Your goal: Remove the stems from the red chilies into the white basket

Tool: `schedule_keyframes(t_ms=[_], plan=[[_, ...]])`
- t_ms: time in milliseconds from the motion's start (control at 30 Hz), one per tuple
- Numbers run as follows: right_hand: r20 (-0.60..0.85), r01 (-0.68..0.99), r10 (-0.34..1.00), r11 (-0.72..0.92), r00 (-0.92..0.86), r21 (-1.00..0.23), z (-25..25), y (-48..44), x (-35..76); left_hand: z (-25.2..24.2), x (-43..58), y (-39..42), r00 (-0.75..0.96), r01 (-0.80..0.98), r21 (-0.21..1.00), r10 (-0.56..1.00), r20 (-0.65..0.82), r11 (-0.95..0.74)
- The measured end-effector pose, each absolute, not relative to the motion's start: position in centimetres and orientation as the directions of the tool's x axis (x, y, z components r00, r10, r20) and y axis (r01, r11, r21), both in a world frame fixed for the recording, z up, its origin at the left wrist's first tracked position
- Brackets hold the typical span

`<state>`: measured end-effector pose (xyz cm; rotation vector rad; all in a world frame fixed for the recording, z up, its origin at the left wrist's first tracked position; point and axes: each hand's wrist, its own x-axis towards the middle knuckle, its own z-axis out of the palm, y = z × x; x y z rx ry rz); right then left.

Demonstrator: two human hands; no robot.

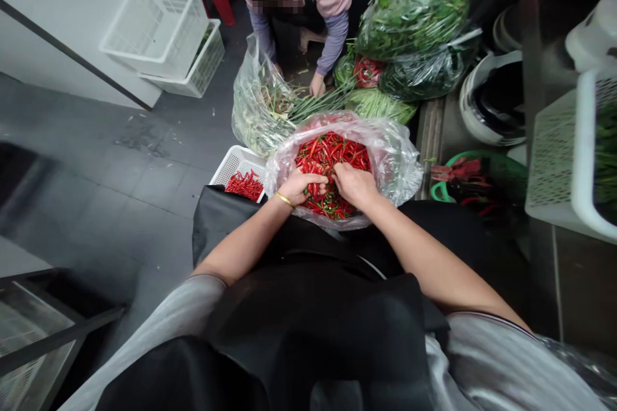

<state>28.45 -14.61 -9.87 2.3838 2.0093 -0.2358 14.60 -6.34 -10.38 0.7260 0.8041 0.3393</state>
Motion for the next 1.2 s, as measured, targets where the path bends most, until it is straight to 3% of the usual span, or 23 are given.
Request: schedule_keyframes(t_ms=[200,333,400,467,533,600,633,700,800,867,933,1033,1100,1200], plan=[[-0.374,0.977,0.903,-0.211,0.210,0.039,-13.2,-15.4,29.3,-11.9,13.4,-4.8,0.517,0.015,0.701,0.595,-0.616,0.713],[-0.353,0.991,0.927,-0.130,0.127,0.015,-13.9,-14.7,30.1,-11.7,12.8,-4.5,0.515,-0.025,0.743,0.646,-0.564,0.669],[-0.305,0.974,0.941,-0.190,0.145,-0.125,-13.5,-14.0,30.9,-11.4,12.7,-4.5,0.533,-0.036,0.754,0.650,-0.541,0.656],[-0.287,0.868,0.945,-0.268,0.154,-0.418,-12.6,-13.4,31.5,-11.2,12.9,-4.7,0.545,-0.037,0.759,0.650,-0.530,0.650],[-0.296,0.618,0.947,-0.305,0.120,-0.725,-11.6,-12.9,31.3,-11.1,13.2,-5.1,0.564,-0.050,0.755,0.643,-0.519,0.653],[-0.251,0.404,0.958,-0.287,0.140,-0.869,-10.8,-12.7,30.4,-11.2,13.6,-5.8,0.611,-0.061,0.739,0.611,-0.504,0.671],[-0.203,0.402,0.962,-0.262,0.183,-0.878,-10.5,-12.6,29.7,-11.2,13.8,-6.2,0.639,-0.054,0.729,0.585,-0.499,0.682],[-0.073,0.601,0.960,-0.228,0.271,-0.766,-10.2,-12.8,28.5,-11.4,14.1,-6.8,0.673,-0.008,0.729,0.543,-0.502,0.684],[0.004,0.908,0.967,-0.238,0.255,-0.346,-10.6,-13.7,27.9,-11.6,14.1,-7.1,0.634,0.083,0.768,0.561,-0.532,0.635],[-0.084,0.954,0.962,-0.268,0.259,-0.132,-11.4,-14.5,28.1,-11.6,14.0,-6.9,0.586,0.113,0.779,0.592,-0.553,0.616],[-0.256,0.965,0.935,-0.261,0.245,-0.028,-12.6,-15.2,28.4,-11.5,13.7,-6.5,0.560,0.115,0.767,0.596,-0.575,0.632],[-0.459,0.980,0.872,-0.199,0.171,-0.012,-14.5,-15.4,28.7,-11.4,13.2,-5.8,0.551,0.108,0.757,0.595,-0.585,0.644],[-0.457,0.974,0.873,-0.221,0.172,-0.054,-15.2,-15.1,29.2,-11.3,13.0,-5.6,0.558,0.121,0.769,0.598,-0.575,0.627],[-0.412,0.865,0.878,-0.389,0.244,-0.316,-14.9,-14.3,30.6,-11.2,12.8,-5.4,0.577,0.103,0.784,0.606,-0.548,0.612]])
